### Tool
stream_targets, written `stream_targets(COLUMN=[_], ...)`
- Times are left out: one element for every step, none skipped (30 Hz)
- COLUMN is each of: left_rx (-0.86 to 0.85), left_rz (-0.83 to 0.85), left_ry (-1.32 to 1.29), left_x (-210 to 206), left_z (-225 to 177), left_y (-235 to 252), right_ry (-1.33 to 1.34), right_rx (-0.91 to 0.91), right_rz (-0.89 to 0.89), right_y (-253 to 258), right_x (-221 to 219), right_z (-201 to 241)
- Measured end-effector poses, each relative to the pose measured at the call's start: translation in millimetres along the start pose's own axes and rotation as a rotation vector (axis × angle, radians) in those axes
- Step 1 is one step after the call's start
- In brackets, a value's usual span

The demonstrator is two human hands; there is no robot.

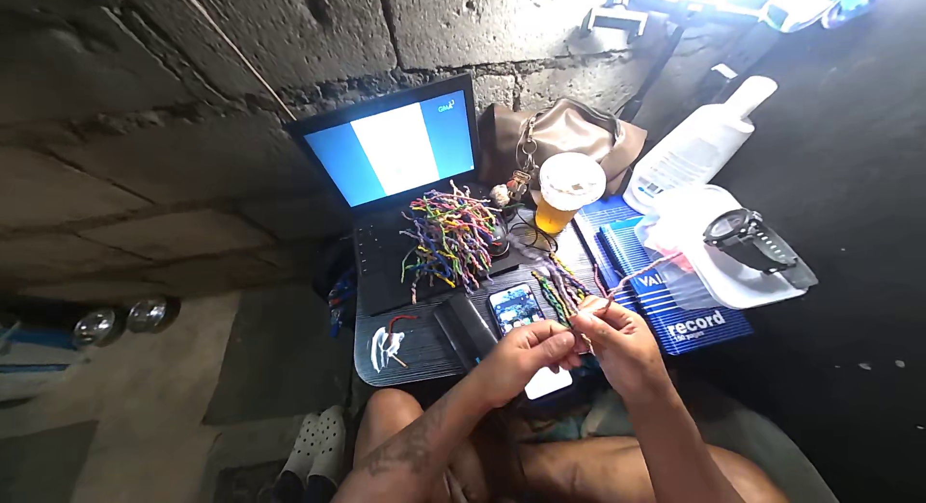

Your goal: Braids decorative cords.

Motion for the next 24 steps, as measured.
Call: stream_targets(left_rx=[0.055, 0.093, 0.121, 0.147, 0.167, 0.185, 0.198, 0.203, 0.201, 0.199, 0.198, 0.196, 0.184, 0.155, 0.103, 0.019, -0.102, -0.251, -0.383, -0.478, -0.523, -0.521, -0.490, -0.456], left_rz=[0.106, 0.185, 0.246, 0.291, 0.321, 0.342, 0.356, 0.362, 0.368, 0.376, 0.385, 0.391, 0.391, 0.365, 0.303, 0.190, 0.050, -0.092, -0.231, -0.342, -0.407, -0.437, -0.439, -0.399], left_ry=[-0.182, -0.312, -0.398, -0.471, -0.536, -0.590, -0.630, -0.658, -0.673, -0.686, -0.697, -0.704, -0.701, -0.672, -0.598, -0.453, -0.214, 0.119, 0.473, 0.760, 0.925, 0.982, 0.966, 0.911], left_x=[-5.7, -11.5, -16.4, -20.3, -23.3, -25.9, -27.7, -28.4, -28.8, -29.6, -31.1, -33.0, -34.5, -34.3, -31.0, -23.7, -13.4, -4.3, 0.3, 0.3, -1.5, -3.5, -6.2, -12.3], left_z=[4.9, 7.5, 9.1, 10.9, 12.7, 14.0, 15.2, 16.6, 18.2, 20.0, 21.7, 23.4, 24.1, 23.3, 20.3, 13.9, 2.8, -12.7, -28.8, -39.8, -44.7, -47.2, -50.9, -58.7], left_y=[0.3, -0.5, -1.8, -3.0, -4.1, -5.0, -5.8, -6.3, -6.5, -6.4, -6.3, -6.0, -5.7, -4.8, -3.5, -2.4, -2.8, -5.5, -10.4, -14.9, -17.7, -19.5, -22.1, -27.3], right_ry=[0.029, 0.056, 0.084, 0.111, 0.133, 0.151, 0.160, 0.160, 0.153, 0.143, 0.125, 0.108, 0.096, 0.083, 0.065, 0.038, 0.009, -0.015, -0.020, -0.011, 0.002, 0.010, 0.019, 0.032], right_rx=[-0.012, -0.019, -0.025, -0.030, -0.034, -0.031, -0.021, -0.005, 0.019, 0.047, 0.078, 0.109, 0.134, 0.152, 0.164, 0.168, 0.160, 0.148, 0.139, 0.129, 0.119, 0.109, 0.104, 0.106], right_rz=[0.049, 0.104, 0.159, 0.208, 0.250, 0.286, 0.316, 0.335, 0.354, 0.379, 0.397, 0.409, 0.405, 0.381, 0.335, 0.268, 0.177, 0.077, -0.010, -0.068, -0.103, -0.119, -0.127, -0.131], right_y=[0.5, 0.7, 0.6, 0.2, -0.4, -1.2, -2.1, -2.6, -2.5, -2.6, -3.0, -3.4, -4.0, -4.5, -4.7, -5.0, -5.4, -5.9, -6.5, -6.8, -6.8, -6.8, -6.6, -6.3], right_x=[-1.0, -3.6, -7.2, -11.1, -14.4, -17.0, -18.6, -19.1, -19.3, -19.7, -20.0, -20.4, -20.5, -20.2, -19.3, -17.7, -15.5, -13.2, -11.0, -9.8, -8.8, -7.6, -5.6, -2.6], right_z=[0.4, 0.6, 0.1, -1.0, -2.3, -3.1, -3.1, -2.8, -1.7, 0.1, 2.3, 4.8, 7.1, 9.0, 10.8, 12.3, 13.3, 13.4, 12.7, 11.6, 10.5, 10.4, 11.4, 13.8])
Point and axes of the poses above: each hand's wrist, its own y-axis towards the middle knuckle, its own x-axis out of the back of the hand, z = x × y, the point moved 8 cm from there along y, towards the middle knuckle, and after that the axes turned 3 degrees about z, right-handed, at the moved point
